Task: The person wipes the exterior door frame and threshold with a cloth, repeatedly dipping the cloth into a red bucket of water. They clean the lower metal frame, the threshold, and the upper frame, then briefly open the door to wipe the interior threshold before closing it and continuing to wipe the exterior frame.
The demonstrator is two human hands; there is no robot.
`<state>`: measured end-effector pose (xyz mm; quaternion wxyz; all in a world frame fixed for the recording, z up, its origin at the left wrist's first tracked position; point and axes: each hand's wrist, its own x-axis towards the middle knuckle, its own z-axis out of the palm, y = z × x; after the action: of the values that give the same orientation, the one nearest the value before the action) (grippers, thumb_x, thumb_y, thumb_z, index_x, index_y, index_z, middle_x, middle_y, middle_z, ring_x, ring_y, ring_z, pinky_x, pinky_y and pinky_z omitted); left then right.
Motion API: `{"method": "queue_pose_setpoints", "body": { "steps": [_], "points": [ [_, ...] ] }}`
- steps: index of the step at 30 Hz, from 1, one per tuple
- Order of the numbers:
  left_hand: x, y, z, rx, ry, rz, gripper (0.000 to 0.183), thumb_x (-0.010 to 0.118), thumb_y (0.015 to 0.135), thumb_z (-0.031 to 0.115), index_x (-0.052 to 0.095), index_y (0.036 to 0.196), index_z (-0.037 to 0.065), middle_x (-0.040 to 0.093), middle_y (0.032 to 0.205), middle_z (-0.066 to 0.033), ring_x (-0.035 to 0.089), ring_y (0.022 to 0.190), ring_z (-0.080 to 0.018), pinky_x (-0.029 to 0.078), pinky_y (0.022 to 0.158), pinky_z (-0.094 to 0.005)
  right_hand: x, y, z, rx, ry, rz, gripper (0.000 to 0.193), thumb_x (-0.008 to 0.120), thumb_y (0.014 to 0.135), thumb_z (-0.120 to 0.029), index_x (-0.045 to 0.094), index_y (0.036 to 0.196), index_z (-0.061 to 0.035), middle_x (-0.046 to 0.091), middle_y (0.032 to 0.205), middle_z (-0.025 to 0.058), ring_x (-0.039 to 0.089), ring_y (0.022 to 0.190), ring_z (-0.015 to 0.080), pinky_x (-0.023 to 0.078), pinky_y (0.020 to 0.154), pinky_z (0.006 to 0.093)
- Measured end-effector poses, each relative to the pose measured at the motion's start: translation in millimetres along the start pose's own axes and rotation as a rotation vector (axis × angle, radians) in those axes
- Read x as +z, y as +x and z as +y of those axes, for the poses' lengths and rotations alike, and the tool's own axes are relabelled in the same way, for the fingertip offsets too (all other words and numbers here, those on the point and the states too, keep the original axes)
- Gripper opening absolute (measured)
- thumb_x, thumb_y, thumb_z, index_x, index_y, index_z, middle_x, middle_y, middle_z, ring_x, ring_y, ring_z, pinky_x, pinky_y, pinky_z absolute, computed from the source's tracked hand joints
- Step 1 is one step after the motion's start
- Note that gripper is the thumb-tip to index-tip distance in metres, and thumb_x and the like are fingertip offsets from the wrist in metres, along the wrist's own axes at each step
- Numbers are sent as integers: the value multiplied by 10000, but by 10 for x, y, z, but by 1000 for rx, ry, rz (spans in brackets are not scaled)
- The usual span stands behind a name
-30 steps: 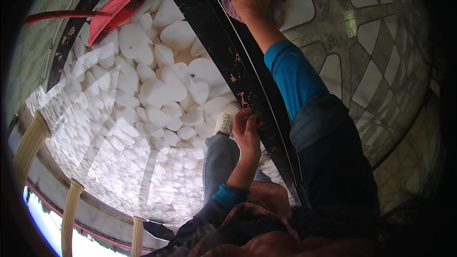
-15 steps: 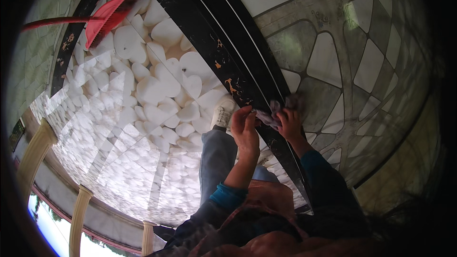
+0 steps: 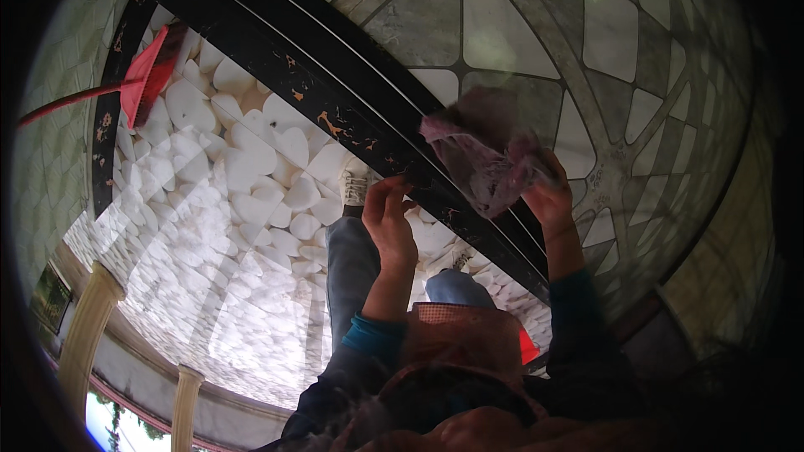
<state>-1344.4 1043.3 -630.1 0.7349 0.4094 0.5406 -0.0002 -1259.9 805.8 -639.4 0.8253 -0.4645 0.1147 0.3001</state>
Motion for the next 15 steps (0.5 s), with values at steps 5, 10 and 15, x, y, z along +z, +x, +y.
{"method": "queue_pose_setpoints", "body": {
  "steps": [5,10,15],
  "points": [
    [-2,-64,-91,28,13,16,123,546,864,75,609,957,25,624,936,-56,616,880,-151,481,691,-268,-136,43,215,2,-776,-37,132,563,806,-21,587,934,-44,605,1094,144,578,970,273,475,787,367],
    [-25,-69,-143,28,-6,38,123,547,865,78,607,957,23,621,949,-60,614,883,-156,477,691,-272,-235,35,397,-377,-1557,114,342,609,796,-33,552,1129,-76,554,1143,177,526,1050,380,460,852,450],
    [-70,-67,-173,6,20,19,134,550,858,107,602,965,45,613,988,-49,604,913,-164,447,735,-275,449,871,932,-573,-1533,57,615,689,795,-289,443,1313,-66,434,1307,228,457,1136,416,382,949,494]
  ]
}}
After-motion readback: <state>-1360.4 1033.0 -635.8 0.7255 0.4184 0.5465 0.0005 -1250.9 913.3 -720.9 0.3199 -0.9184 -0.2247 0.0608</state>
